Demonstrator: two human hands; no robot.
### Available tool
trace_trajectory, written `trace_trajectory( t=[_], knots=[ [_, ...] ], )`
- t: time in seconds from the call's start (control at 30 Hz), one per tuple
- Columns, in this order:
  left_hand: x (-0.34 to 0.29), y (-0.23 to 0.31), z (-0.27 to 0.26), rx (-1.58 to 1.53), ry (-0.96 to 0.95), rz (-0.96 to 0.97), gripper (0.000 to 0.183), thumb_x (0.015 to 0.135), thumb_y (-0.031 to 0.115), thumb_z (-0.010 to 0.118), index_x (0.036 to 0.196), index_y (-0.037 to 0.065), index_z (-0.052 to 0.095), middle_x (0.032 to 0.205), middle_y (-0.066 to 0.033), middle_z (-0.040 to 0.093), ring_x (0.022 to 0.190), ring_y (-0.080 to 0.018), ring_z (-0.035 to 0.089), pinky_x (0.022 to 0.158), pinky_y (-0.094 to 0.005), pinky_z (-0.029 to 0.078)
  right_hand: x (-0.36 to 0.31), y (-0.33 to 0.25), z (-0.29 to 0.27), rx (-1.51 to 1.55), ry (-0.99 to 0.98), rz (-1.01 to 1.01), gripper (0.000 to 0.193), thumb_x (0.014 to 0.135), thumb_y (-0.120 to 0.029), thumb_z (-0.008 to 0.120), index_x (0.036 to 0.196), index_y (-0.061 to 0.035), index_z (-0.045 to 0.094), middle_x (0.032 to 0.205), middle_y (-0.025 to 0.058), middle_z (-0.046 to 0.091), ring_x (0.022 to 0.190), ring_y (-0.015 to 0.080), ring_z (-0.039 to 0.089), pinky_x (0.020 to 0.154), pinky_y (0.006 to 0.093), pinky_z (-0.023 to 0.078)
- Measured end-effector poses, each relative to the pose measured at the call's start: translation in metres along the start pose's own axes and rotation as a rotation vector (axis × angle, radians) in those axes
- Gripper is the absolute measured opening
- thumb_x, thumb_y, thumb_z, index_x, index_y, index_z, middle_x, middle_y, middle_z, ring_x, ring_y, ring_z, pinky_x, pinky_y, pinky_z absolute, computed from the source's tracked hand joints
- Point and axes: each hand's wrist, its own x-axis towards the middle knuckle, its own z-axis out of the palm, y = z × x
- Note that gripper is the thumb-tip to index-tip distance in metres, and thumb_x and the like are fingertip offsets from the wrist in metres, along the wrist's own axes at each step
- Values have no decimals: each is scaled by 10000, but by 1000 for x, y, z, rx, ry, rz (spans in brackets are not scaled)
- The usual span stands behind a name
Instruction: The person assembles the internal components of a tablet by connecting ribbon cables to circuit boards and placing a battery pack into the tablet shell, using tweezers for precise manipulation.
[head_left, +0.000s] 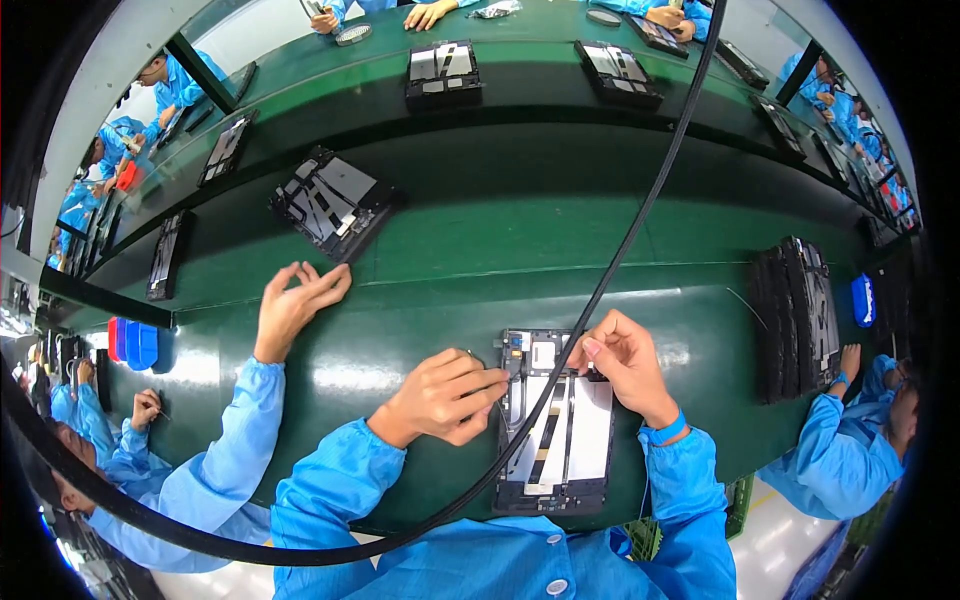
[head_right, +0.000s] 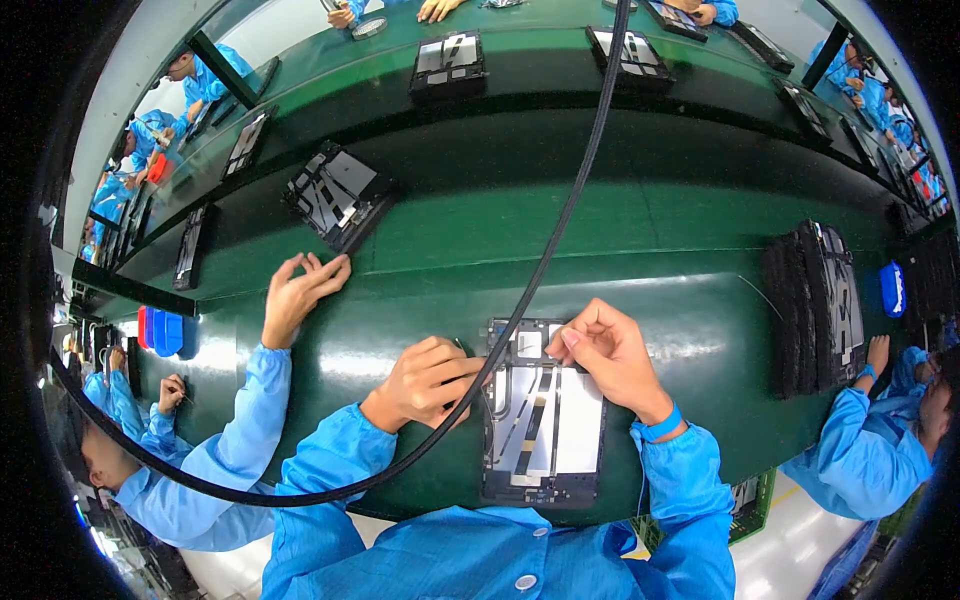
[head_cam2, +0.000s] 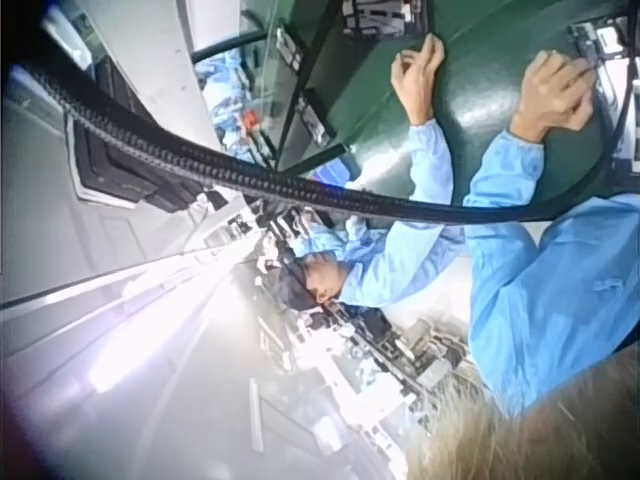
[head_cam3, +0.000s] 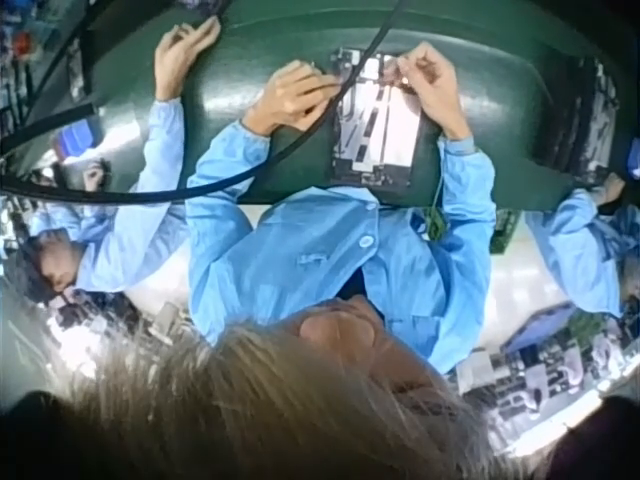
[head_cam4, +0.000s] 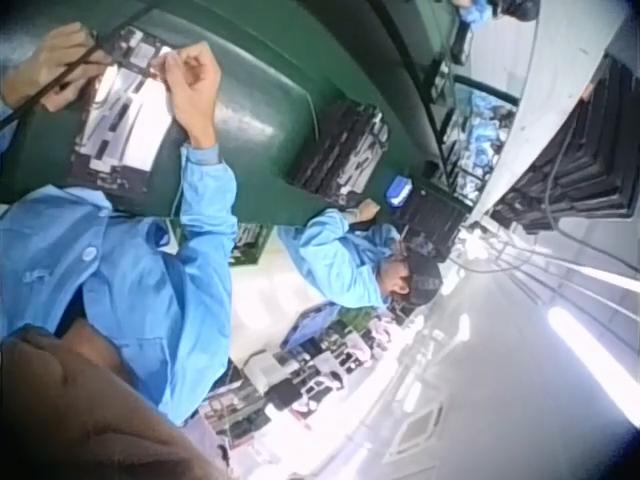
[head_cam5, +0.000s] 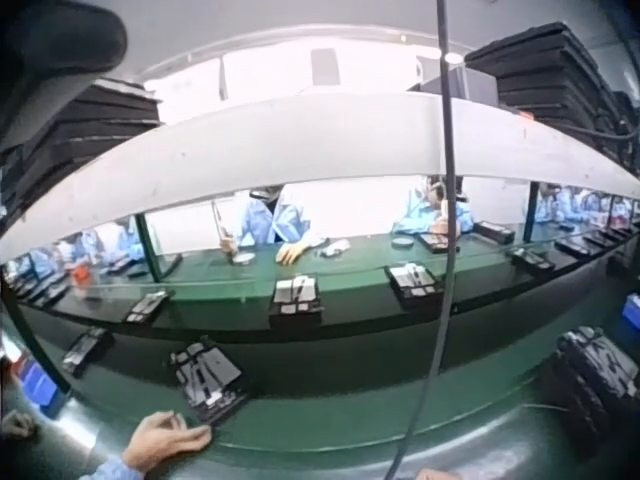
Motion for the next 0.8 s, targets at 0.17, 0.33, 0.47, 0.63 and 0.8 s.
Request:
trace_trajectory(
  t=[0.17, 0.33, 0.47, 0.63, 0.8],
  knots=[
    [-1, 5, 6, 48, 32, -40, 305, 745, 69, 756, 1039, -5, 793, 1122, -107, 786, 842, -254, 681, 773, -393, 556, -12, -13, 0, -118, 38, 163, 166, 1088, -96, 716, 993, -24, 600, 957, 111, 787, 866, 124, 741, 763, 275, 574],
    [6, 20, 8, 84, 83, -138, 249, 784, 40, 740, 1027, -5, 769, 1111, -108, 781, 841, -274, 674, 762, -400, 546, -19, -11, 0, -266, 58, 91, 161, 1065, -68, 729, 961, -33, 610, 836, 90, 774, 721, 93, 717, 637, 254, 543],
    [6, 31, 8, 97, 105, -225, 238, 831, 36, 711, 1061, -5, 754, 1138, -117, 768, 891, -301, 670, 795, -417, 541, -18, -10, -4, -264, 56, 163, 166, 1055, -69, 743, 957, -29, 615, 800, 81, 777, 714, 82, 709, 629, 246, 523],
    [5, 41, 10, 82, 86, -300, 265, 855, 66, 697, 1106, -3, 746, 1184, -131, 745, 933, -322, 662, 842, -442, 534, -18, -10, 1, -295, 58, 119, 191, 1022, -108, 802, 921, -13, 671, 788, 50, 775, 709, 57, 711, 593, 229, 478],
    [6, 45, 13, 102, 85, -309, 284, 867, 91, 690, 1128, -4, 745, 1188, -140, 736, 949, -338, 661, 863, -460, 530, -19, -12, 2, -336, 33, 109, 186, 1011, -109, 816, 916, -13, 687, 761, 33, 762, 706, 58, 722, 595, 229, 479]
  ],
)
